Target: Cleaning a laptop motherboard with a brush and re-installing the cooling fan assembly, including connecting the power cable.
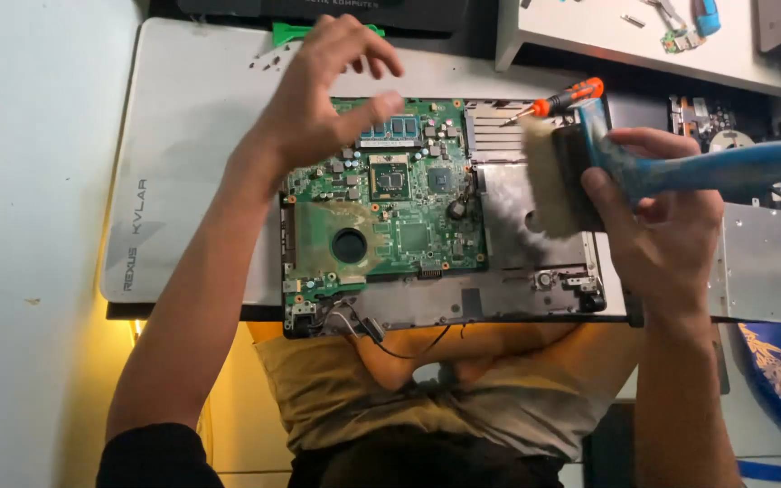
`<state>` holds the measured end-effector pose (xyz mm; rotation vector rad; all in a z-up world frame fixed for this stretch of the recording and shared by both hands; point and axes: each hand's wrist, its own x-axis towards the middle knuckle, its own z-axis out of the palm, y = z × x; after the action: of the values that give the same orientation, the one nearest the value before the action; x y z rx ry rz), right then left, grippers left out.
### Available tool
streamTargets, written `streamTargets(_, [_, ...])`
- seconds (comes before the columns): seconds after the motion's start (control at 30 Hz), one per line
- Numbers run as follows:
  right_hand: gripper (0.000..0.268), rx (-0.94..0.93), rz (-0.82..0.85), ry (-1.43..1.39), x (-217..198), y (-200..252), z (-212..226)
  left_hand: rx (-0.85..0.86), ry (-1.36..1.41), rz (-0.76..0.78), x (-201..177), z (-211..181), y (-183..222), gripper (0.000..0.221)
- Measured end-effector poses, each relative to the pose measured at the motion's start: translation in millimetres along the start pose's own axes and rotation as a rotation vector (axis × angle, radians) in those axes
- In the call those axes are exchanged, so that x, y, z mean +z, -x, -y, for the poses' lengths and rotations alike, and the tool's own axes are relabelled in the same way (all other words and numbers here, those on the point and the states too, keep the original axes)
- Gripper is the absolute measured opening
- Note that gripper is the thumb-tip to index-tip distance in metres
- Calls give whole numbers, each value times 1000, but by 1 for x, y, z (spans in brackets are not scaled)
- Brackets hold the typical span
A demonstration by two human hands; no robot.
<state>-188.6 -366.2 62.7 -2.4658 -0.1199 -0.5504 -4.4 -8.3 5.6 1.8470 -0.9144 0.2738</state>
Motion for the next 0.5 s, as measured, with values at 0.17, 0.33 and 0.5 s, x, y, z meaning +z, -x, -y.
streamTargets(0.17, [43,52,31,-476,23,-20,54,87,263,328,14,-49,-2,96])
streamTargets(0.33, [59,-208,427,-391,43,-76,72,-55,582,291,-25,-32,5,36])
streamTargets(0.5, [72,-111,754,-50,47,-118,-3,-193,488,-145,-83,22,29,25])
